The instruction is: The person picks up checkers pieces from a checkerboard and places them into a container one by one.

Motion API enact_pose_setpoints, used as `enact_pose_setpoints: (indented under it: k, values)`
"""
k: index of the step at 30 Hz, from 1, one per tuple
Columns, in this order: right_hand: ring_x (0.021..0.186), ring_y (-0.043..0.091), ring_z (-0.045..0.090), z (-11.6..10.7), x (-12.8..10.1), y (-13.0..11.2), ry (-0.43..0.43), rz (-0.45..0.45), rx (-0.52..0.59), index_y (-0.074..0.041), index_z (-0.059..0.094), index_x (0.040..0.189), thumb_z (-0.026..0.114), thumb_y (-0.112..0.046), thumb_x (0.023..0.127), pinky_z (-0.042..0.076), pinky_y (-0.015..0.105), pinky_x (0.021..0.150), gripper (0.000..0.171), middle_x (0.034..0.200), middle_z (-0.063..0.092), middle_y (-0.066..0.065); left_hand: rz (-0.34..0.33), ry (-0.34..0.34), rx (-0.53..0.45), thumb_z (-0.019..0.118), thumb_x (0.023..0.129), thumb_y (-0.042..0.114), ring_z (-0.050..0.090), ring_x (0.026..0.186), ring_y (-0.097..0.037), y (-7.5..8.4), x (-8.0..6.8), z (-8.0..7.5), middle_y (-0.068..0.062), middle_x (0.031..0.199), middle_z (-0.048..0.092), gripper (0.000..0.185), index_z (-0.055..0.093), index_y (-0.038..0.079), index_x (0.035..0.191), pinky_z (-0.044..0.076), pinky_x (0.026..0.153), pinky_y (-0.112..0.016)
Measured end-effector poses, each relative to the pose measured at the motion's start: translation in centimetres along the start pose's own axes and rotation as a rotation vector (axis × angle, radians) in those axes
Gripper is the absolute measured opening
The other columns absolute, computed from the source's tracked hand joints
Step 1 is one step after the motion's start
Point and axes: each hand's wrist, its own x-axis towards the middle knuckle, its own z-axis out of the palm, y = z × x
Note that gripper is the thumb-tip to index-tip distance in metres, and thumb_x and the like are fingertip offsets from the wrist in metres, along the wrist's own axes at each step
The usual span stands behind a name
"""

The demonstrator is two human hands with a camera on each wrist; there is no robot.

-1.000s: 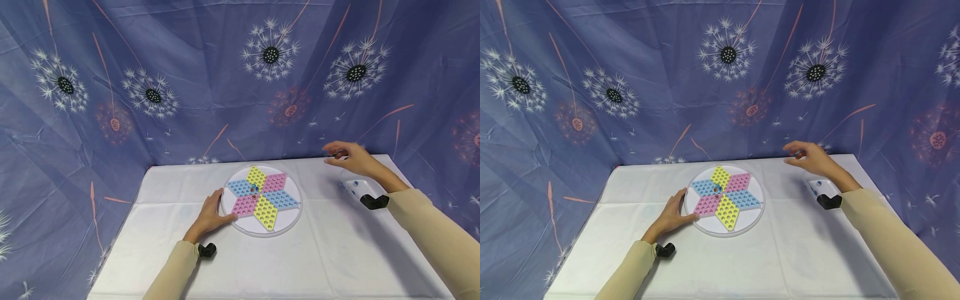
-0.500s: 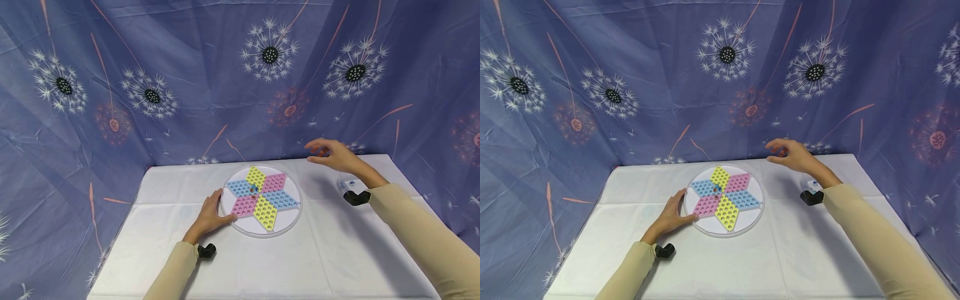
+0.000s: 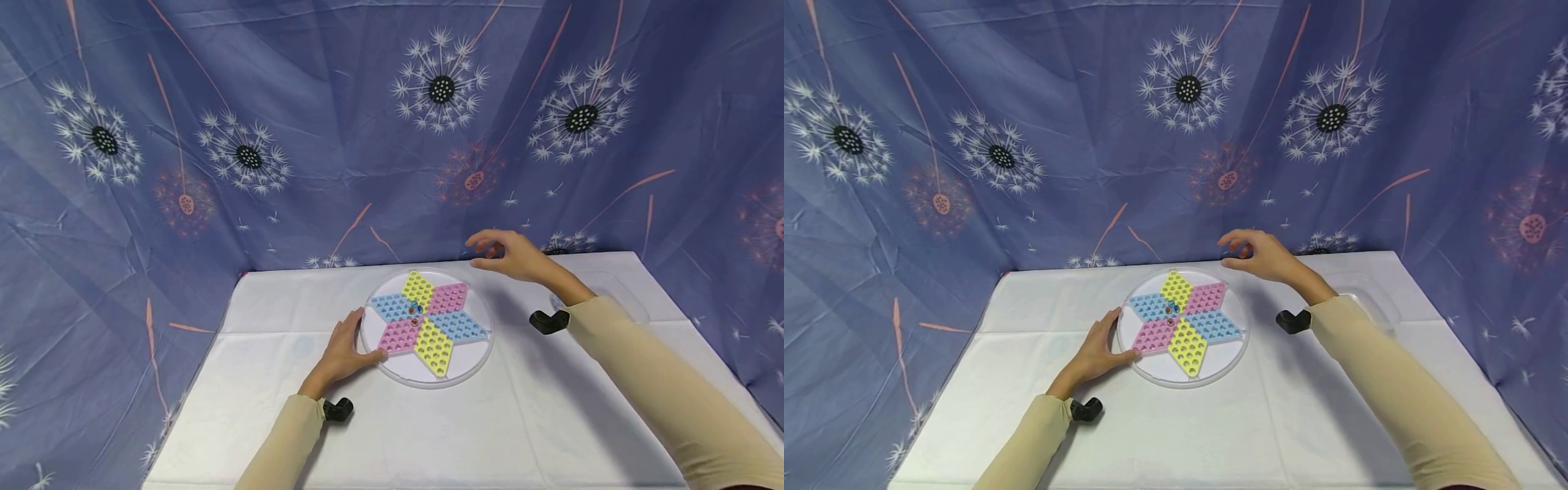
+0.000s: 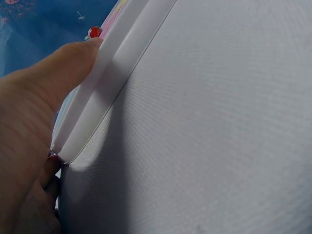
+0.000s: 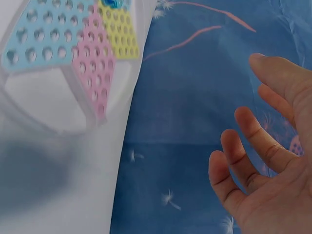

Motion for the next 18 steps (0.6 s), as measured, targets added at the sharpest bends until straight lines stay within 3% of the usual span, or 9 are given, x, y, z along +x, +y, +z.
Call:
enact_pose_setpoints:
  k: [7,18]
  values:
    - [0.101,0.027,0.067,1.9,1.3,-0.9,-0.030,-0.013,0.036,-0.017,0.067,0.133,0.077,-0.028,0.095,0.058,0.047,0.085,0.041,0.122,0.068,0.013,0.000,0.005,-0.001,0.086,0.078,0.049,0.021,0.155,-0.034,0.1,-0.1,-0.1,-0.017,0.166,0.028,0.114,0.024,0.005,0.163,0.006,0.130,-0.046]
    - [0.101,0.028,0.067,5.1,3.1,-1.3,-0.073,-0.033,0.083,-0.014,0.067,0.132,0.078,-0.024,0.094,0.058,0.049,0.087,0.041,0.124,0.068,0.014,0.002,0.001,0.014,0.085,0.078,0.050,0.021,0.155,-0.033,-0.1,0.0,-0.1,-0.016,0.167,0.027,0.114,0.023,0.006,0.163,0.006,0.130,-0.045]
